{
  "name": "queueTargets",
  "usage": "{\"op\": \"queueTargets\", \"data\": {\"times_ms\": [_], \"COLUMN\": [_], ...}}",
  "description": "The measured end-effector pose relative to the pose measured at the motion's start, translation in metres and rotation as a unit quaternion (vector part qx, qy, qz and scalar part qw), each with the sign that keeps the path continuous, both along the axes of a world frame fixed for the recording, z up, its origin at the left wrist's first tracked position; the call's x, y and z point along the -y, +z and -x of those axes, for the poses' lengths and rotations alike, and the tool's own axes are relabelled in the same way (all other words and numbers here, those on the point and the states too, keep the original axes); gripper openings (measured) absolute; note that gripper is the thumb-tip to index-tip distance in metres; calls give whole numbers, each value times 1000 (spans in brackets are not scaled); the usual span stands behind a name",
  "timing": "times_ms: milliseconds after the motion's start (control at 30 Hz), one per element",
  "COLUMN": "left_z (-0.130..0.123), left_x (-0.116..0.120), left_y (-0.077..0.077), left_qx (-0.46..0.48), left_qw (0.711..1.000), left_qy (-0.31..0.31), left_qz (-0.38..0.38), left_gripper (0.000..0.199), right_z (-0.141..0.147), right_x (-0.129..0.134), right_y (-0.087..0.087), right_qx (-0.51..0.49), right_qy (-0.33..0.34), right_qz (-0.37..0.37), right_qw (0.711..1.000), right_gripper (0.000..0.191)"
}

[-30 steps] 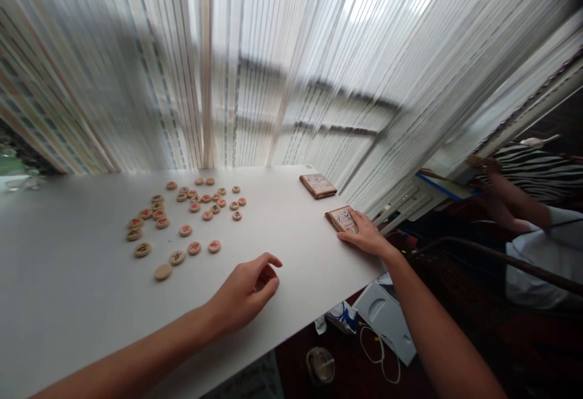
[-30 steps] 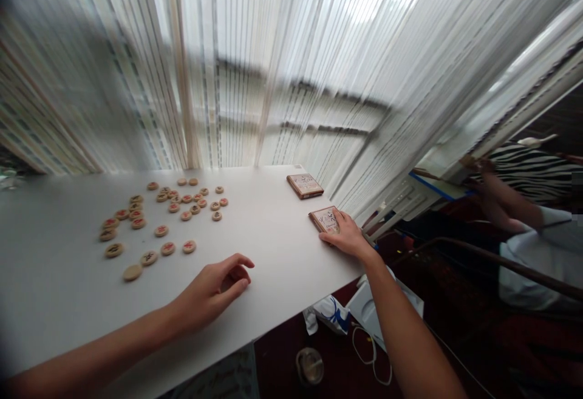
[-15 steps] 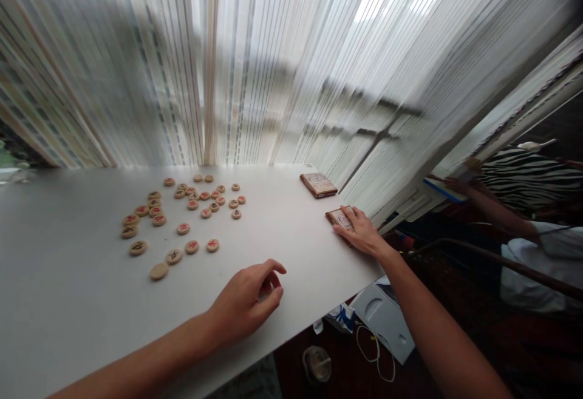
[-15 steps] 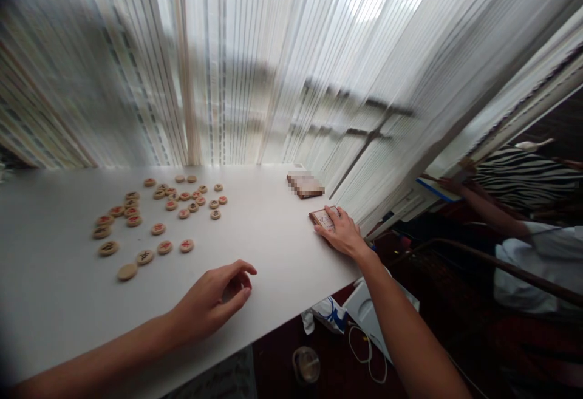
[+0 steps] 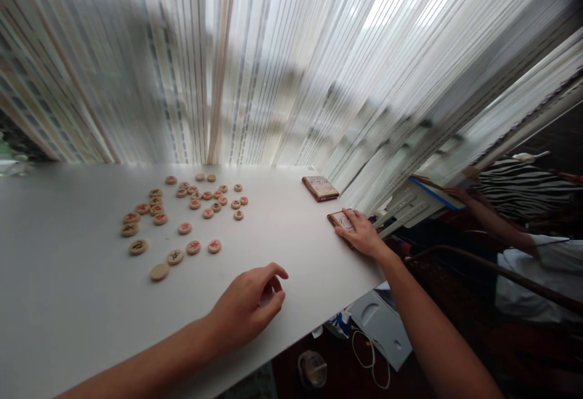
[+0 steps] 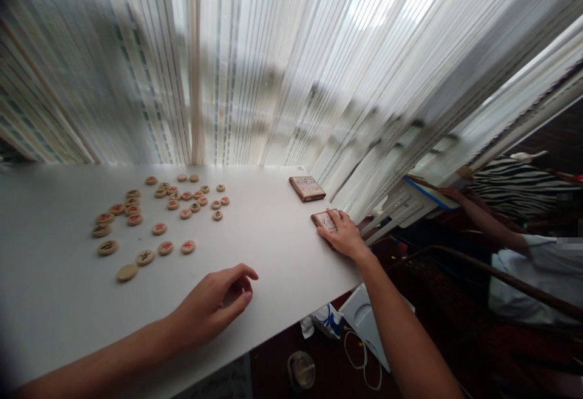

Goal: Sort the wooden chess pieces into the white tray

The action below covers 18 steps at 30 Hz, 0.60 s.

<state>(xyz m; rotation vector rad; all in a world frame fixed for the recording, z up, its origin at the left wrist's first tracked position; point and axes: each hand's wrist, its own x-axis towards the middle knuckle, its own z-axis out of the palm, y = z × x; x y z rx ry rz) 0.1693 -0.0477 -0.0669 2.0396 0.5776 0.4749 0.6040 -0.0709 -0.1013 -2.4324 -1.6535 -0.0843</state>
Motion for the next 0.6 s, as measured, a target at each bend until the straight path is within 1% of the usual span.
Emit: {"op": "queueTargets", "data": {"times_ms": [267,400,600], "left_z": [-1,-1,-1], "left_x": [-1,-1,-1], "left_y": [-5,-5,-5], "left_qx": [3,2,2], "left_qw": [1000,999,999], "left_qy": [0,-3,-6], "left_qz": [-26,-41,-42], "left_gripper": [20,18,16], "right_z": [-5,-6,-6], "right_x": [-1,-1,-1], "right_y": [-6,-7,-7], "right_qx": [10,11,9], "right_qy": [2,2,-2], "right_qz": [-7,-7,-5], "right_qw": [1000,1000,1000], "right_gripper": [79,80,81]}}
